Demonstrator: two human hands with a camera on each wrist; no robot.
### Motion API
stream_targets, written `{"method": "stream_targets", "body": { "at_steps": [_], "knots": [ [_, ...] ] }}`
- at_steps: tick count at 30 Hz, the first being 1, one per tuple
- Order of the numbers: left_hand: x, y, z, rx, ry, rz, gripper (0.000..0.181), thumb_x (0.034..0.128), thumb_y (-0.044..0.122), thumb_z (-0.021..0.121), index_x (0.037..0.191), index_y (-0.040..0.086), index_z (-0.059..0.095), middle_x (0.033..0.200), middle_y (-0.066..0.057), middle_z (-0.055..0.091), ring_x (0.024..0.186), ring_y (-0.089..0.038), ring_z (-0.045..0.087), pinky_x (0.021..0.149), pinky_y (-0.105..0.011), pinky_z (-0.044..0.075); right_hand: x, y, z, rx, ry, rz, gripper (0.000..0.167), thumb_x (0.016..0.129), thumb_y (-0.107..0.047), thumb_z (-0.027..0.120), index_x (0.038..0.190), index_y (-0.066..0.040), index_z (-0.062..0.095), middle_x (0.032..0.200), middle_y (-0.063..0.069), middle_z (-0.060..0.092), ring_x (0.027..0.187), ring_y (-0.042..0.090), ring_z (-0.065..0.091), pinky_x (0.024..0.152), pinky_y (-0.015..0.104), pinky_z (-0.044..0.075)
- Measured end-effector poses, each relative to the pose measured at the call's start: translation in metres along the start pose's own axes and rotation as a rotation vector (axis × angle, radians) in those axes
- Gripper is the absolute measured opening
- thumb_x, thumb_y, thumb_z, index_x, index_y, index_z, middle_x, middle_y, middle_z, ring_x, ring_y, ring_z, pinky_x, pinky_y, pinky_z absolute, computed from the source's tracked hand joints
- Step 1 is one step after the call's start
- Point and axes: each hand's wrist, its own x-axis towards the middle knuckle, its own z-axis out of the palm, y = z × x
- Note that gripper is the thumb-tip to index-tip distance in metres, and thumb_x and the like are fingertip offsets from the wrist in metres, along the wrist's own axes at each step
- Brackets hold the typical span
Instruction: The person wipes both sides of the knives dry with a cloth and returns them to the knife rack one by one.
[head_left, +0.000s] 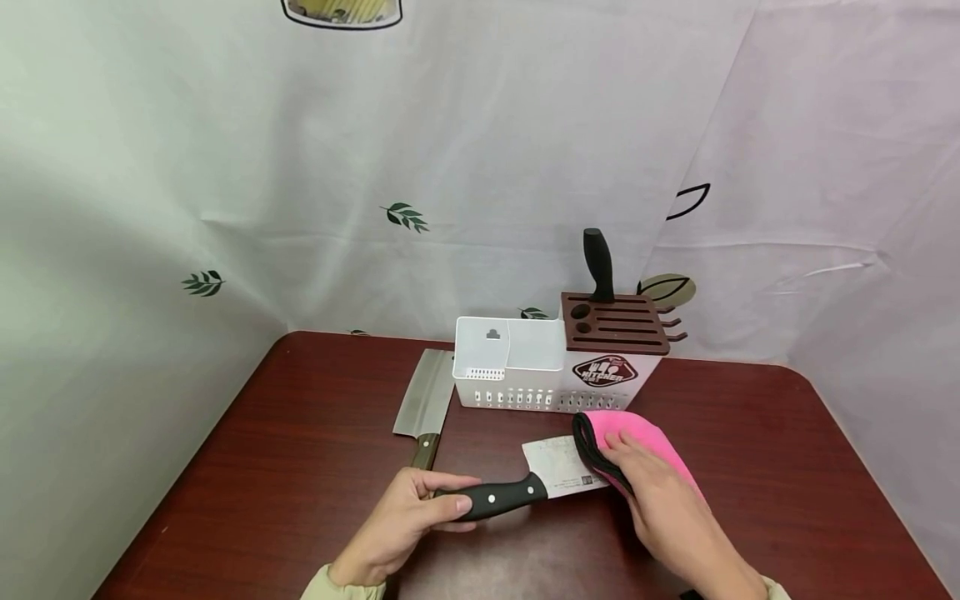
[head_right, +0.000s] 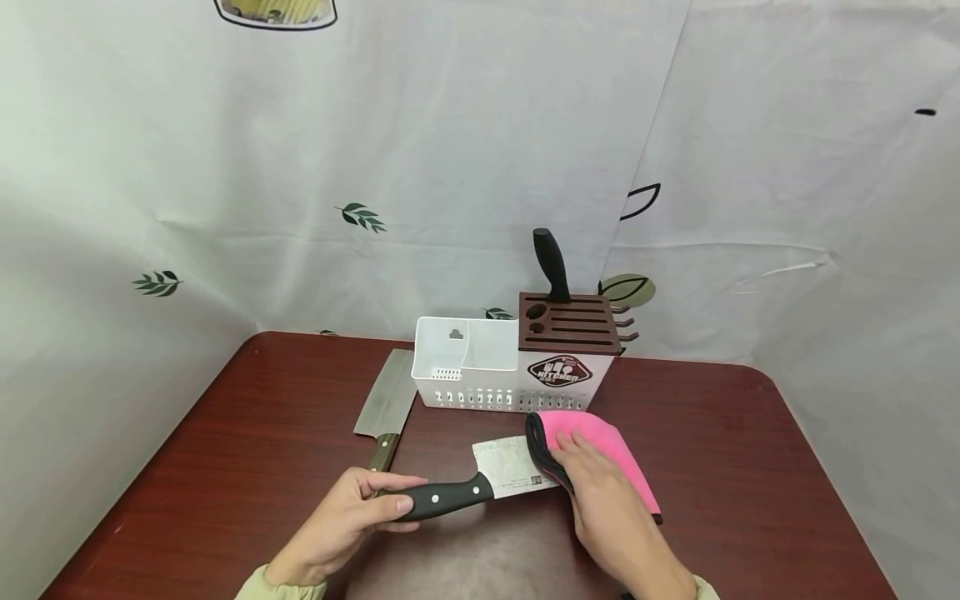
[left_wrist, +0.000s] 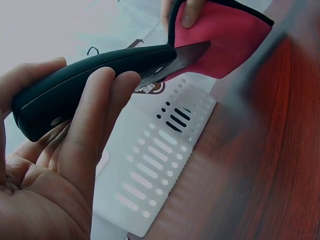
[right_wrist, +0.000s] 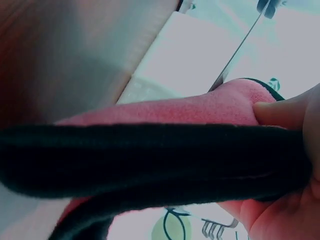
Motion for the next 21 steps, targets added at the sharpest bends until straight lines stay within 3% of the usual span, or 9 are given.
{"method": "stream_targets", "body": {
  "at_steps": [3,5,7,9,10,12,16,17,21],
  "knots": [
    [0.000,0.000,0.000,-0.003,-0.001,-0.004,0.041,0.0916,-0.005,0.064,0.122,-0.029,0.052,0.112,-0.027,0.068,0.097,-0.019,0.071,0.083,-0.040,0.060,0.000,-0.003,0.002,-0.024,0.007,-0.006,0.066,0.108,-0.038,0.016,0.116,0.002,0.068,0.126,0.015,0.067,0.118,0.035,0.062,0.118,0.017,0.022],
    [0.000,0.000,0.000,-0.003,-0.001,-0.006,0.041,0.0917,-0.004,0.064,0.121,-0.029,0.052,0.112,-0.027,0.068,0.097,-0.019,0.071,0.083,-0.040,0.060,-0.001,-0.004,0.004,-0.032,0.009,-0.011,0.066,0.108,-0.036,0.014,0.116,0.001,0.068,0.126,0.015,0.067,0.118,0.035,0.062,0.118,0.018,0.022],
    [0.000,0.000,0.001,-0.002,0.003,-0.010,0.041,0.0916,-0.004,0.065,0.121,-0.029,0.053,0.112,-0.027,0.068,0.097,-0.019,0.071,0.082,-0.040,0.060,-0.001,-0.006,0.004,-0.028,0.013,-0.020,0.044,0.108,-0.023,0.032,0.116,0.002,0.068,0.127,0.015,0.066,0.118,0.034,0.062,0.118,0.017,0.022],
    [0.000,0.000,0.001,0.001,0.004,-0.013,0.040,0.0917,-0.004,0.065,0.121,-0.028,0.053,0.112,-0.027,0.068,0.097,-0.019,0.070,0.082,-0.040,0.060,-0.001,-0.008,0.004,-0.028,0.018,-0.036,0.026,0.100,-0.007,0.050,0.117,0.002,0.068,0.128,0.016,0.066,0.119,0.034,0.062,0.118,0.019,0.022],
    [0.000,0.000,0.001,0.001,0.005,-0.016,0.040,0.0917,-0.003,0.065,0.121,-0.028,0.054,0.112,-0.027,0.068,0.097,-0.019,0.070,0.082,-0.040,0.060,-0.001,-0.009,0.004,-0.027,0.021,-0.043,0.027,0.092,-0.001,0.058,0.117,0.002,0.068,0.128,0.016,0.066,0.119,0.034,0.062,0.118,0.019,0.023],
    [0.000,0.000,0.002,0.002,0.004,-0.019,0.040,0.0917,-0.003,0.065,0.121,-0.028,0.054,0.112,-0.028,0.068,0.097,-0.019,0.070,0.082,-0.040,0.060,-0.001,-0.011,0.005,-0.027,0.024,-0.060,0.044,0.074,0.008,0.068,0.118,0.003,0.068,0.128,0.017,0.066,0.119,0.035,0.062,0.118,0.020,0.023],
    [0.001,-0.001,0.002,0.002,0.005,-0.019,0.041,0.0914,-0.003,0.065,0.121,-0.029,0.053,0.111,-0.029,0.068,0.097,-0.019,0.070,0.082,-0.040,0.060,-0.001,-0.013,0.008,-0.038,0.026,-0.074,0.048,0.070,0.009,0.069,0.118,0.003,0.068,0.129,0.017,0.065,0.119,0.035,0.062,0.118,0.022,0.024],
    [0.001,-0.001,0.002,0.002,0.006,-0.019,0.041,0.0913,-0.003,0.066,0.121,-0.029,0.053,0.111,-0.029,0.068,0.097,-0.019,0.070,0.082,-0.040,0.060,0.000,-0.015,0.008,-0.039,0.029,-0.071,0.037,0.080,0.005,0.066,0.117,0.003,0.068,0.129,0.017,0.065,0.119,0.035,0.062,0.118,0.022,0.024],
    [0.001,-0.001,0.003,0.000,0.012,-0.021,0.042,0.0910,-0.003,0.066,0.121,-0.029,0.053,0.111,-0.029,0.068,0.096,-0.019,0.071,0.082,-0.039,0.060,0.001,-0.019,0.011,-0.025,0.038,-0.077,0.040,0.080,0.004,0.064,0.120,0.003,0.067,0.130,0.016,0.065,0.120,0.035,0.061,0.120,0.022,0.022]
  ]
}}
